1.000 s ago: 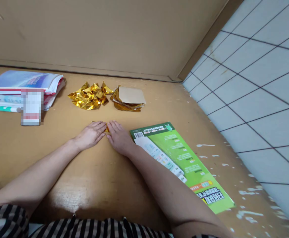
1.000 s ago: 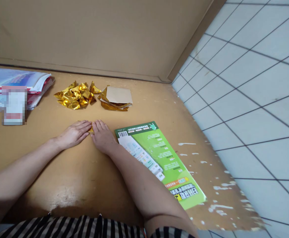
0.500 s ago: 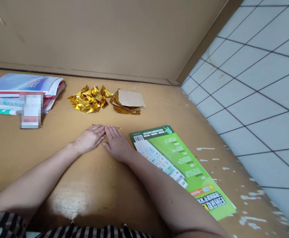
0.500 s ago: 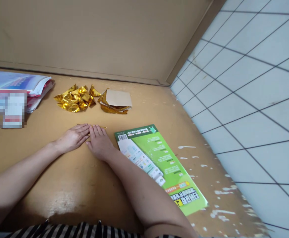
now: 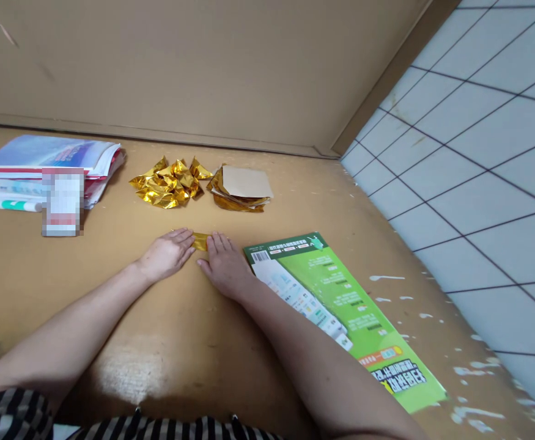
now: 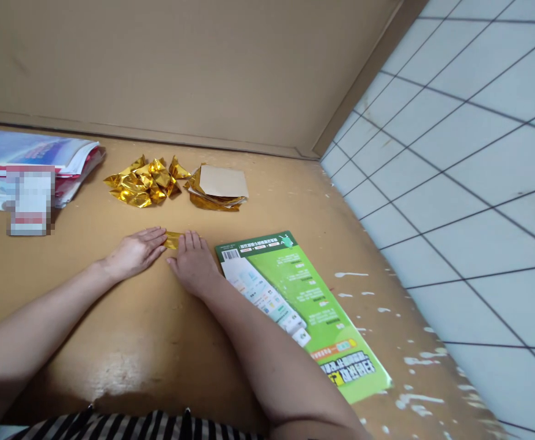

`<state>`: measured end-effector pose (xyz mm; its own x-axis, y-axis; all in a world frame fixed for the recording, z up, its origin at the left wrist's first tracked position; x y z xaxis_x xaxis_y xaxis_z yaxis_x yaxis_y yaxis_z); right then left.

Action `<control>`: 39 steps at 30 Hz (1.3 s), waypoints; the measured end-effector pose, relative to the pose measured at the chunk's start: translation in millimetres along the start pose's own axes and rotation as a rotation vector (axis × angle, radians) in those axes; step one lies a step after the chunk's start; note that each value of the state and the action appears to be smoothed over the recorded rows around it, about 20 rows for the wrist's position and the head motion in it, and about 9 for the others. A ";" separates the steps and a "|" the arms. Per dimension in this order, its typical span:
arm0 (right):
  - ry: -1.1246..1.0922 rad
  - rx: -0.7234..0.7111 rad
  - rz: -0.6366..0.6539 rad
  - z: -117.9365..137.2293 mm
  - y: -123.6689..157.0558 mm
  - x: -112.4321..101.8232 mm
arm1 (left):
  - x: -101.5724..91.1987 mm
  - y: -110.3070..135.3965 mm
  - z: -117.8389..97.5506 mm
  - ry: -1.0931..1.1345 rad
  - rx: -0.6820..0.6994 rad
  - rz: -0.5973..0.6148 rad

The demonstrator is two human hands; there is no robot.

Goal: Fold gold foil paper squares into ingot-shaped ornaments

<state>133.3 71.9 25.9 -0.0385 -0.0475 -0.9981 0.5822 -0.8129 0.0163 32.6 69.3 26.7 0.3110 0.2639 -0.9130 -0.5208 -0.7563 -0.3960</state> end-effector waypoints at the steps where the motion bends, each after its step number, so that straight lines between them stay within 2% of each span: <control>1: 0.003 0.002 -0.002 0.1 -0.1 -0.4 | -1.5 0.1 1.8 -0.006 -0.010 -0.011; 7: 0.013 0.008 0.014 1.8 0.2 -2.7 | -8.8 -0.6 8.4 0.005 -0.064 -0.050; 12: 0.045 0.000 0.031 2.7 0.4 -3.2 | -9.8 -1.5 6.0 -0.005 -0.058 -0.049; 17: 0.052 -0.008 -0.006 3.5 0.3 -5.0 | -12.8 -2.5 1.9 -0.013 -0.052 -0.051; 22: 0.067 -0.011 0.030 4.8 0.3 -3.5 | -15.5 -1.9 2.0 0.008 -0.073 -0.054; 29: 0.085 -0.022 -0.028 4.9 1.1 -6.9 | -15.8 -2.3 1.9 -0.008 -0.082 -0.021; 39: 0.054 -0.001 0.009 4.3 1.0 -5.2 | -14.5 -3.1 1.9 -0.019 -0.093 0.014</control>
<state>130.6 68.8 31.3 0.0111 -0.0232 -0.9997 0.5832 -0.8120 0.0253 28.2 69.0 41.0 0.2882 0.2638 -0.9205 -0.4489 -0.8119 -0.3732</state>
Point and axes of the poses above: each hand's wrist, its own y-axis away from the middle knuckle, its own x-axis out of the palm, z = x × y, the point moved 8 cm from there along -y, towards the middle knuckle, and after that the axes turned 1 degree about -z, right-handed, at the moved point
